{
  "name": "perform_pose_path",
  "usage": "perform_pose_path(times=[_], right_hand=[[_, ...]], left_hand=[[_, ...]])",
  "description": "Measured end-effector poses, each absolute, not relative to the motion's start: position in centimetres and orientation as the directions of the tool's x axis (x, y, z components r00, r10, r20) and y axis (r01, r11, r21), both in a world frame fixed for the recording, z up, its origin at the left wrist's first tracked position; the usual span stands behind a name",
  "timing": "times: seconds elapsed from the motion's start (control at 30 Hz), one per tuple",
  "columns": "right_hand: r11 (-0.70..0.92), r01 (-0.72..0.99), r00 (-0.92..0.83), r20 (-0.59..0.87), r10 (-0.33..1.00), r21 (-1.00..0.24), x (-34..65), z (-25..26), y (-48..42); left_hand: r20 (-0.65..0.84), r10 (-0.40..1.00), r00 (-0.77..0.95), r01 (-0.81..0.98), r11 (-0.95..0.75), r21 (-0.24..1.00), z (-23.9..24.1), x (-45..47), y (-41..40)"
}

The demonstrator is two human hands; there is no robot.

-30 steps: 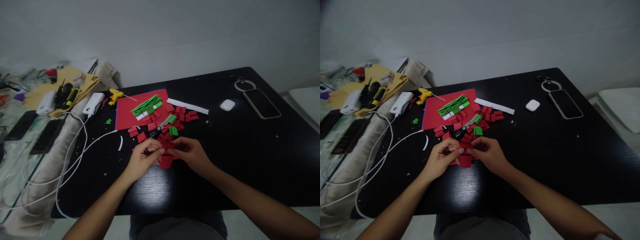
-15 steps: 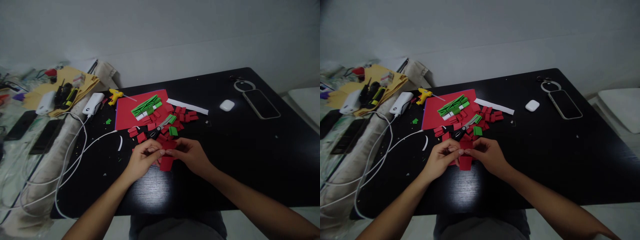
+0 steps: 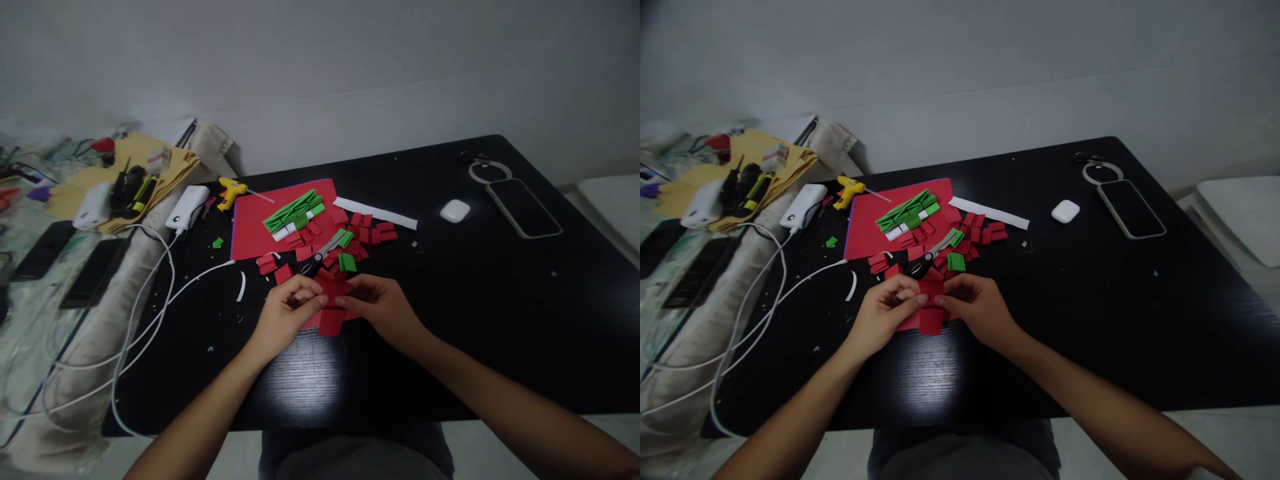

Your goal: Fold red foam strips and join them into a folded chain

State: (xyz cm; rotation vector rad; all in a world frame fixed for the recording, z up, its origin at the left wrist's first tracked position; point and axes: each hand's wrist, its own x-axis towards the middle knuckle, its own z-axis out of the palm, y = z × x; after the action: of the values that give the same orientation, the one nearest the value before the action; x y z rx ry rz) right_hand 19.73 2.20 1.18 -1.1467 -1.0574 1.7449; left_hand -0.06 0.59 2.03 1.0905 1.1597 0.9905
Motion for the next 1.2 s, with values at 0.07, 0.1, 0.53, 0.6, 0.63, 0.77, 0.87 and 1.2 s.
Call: perform_pose_path(times=[0.07, 0.1, 0.53, 0.6, 0.63, 0.77, 0.87, 1.2], right_hand=[[-0.361, -0.168, -0.289, -0.304, 0.908, -0.917, 19.77, 1.16, 2.18], [-0.363, -0.17, -0.294, -0.304, 0.906, -0.916, 19.79, 1.15, 2.16], [-0.362, -0.149, -0.316, -0.302, 0.899, -0.92, 19.95, 1.46, 2.33], [-0.35, -0.152, -0.309, -0.292, 0.905, -0.924, 19.94, 1.56, 2.32], [-0.351, -0.158, -0.311, -0.291, 0.905, -0.923, 19.94, 1.61, 2.31], [-0.39, -0.184, -0.342, -0.313, 0.886, -0.902, 19.93, 1.56, 2.27], [-0.43, -0.226, -0.365, -0.334, 0.869, -0.874, 19.93, 1.29, 2.31], [-0.363, -0.173, -0.346, -0.288, 0.893, -0.916, 19.84, 1.3, 2.1]], left_hand=[[-0.192, 0.972, 0.133, -0.048, 0.2, 0.979, 1.97, -0.06, 0.57], [-0.192, 0.972, 0.133, -0.048, 0.2, 0.979, 1.94, -0.07, 0.55], [-0.195, 0.952, 0.236, -0.066, 0.215, 0.974, 2.07, -0.45, 0.84], [-0.193, 0.951, 0.242, -0.063, 0.214, 0.975, 2.12, -0.43, 0.83], [-0.188, 0.953, 0.239, -0.06, 0.208, 0.976, 2.14, -0.42, 0.82], [-0.158, 0.965, 0.212, -0.029, 0.167, 0.985, 2.31, -0.39, 0.82], [-0.111, 0.978, 0.174, 0.044, 0.105, 0.994, 2.56, -0.36, 0.7], [-0.003, 0.992, 0.128, 0.207, -0.023, 0.978, 2.16, -0.17, 0.0]])
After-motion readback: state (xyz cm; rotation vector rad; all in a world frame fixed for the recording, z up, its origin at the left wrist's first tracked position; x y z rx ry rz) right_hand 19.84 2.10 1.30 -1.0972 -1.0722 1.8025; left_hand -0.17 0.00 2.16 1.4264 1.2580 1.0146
